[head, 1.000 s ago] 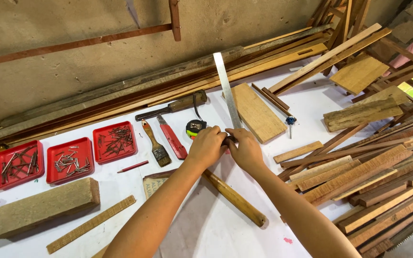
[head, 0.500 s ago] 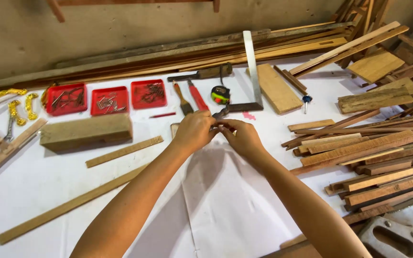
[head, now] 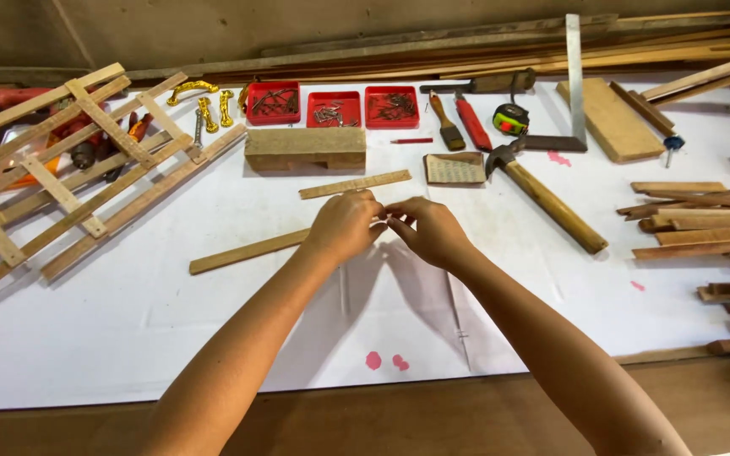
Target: Measure and assemble wooden pieces for a frame using a square, pencil, hammer, and nails.
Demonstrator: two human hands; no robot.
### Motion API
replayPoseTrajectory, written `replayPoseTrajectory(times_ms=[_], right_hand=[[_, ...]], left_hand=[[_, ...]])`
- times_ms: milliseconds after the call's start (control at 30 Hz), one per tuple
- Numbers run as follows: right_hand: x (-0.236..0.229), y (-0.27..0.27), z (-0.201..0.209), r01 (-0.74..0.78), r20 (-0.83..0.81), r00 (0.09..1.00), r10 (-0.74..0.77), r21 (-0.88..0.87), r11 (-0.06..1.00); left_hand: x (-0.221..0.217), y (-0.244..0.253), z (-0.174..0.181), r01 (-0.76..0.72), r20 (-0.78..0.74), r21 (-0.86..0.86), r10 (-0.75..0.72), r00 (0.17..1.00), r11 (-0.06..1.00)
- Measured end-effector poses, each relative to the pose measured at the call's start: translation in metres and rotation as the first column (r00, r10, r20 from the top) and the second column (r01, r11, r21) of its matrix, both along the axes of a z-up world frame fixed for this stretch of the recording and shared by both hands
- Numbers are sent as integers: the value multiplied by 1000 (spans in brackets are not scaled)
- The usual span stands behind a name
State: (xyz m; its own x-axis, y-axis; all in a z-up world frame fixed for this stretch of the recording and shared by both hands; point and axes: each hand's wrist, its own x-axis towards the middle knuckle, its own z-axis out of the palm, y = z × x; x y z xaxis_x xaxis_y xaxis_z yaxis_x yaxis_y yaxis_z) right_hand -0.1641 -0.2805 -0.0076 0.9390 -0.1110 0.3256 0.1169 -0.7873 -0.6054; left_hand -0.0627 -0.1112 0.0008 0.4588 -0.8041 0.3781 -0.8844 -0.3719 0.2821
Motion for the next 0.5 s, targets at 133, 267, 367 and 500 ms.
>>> replayPoseTrajectory(times_ms=[133, 267, 367, 500], right_hand=[[24, 39, 1, -35, -129, 991, 33, -14, 999], [42, 44, -6, -131, -6, 991, 133, -216, 968], [60, 28, -21, -173, 7, 983, 185, -316, 933], [68, 8, -5, -198, -192, 971, 142, -311, 929]], left_hand=[[15, 48, -5, -56, 5, 38, 56, 998, 998], [27, 68, -12, -130, -51, 163, 139, 989, 978], [43, 69, -34, -153, -81, 181, 169, 982, 972], [50, 57, -43, -102, -144, 76, 112, 983, 992]])
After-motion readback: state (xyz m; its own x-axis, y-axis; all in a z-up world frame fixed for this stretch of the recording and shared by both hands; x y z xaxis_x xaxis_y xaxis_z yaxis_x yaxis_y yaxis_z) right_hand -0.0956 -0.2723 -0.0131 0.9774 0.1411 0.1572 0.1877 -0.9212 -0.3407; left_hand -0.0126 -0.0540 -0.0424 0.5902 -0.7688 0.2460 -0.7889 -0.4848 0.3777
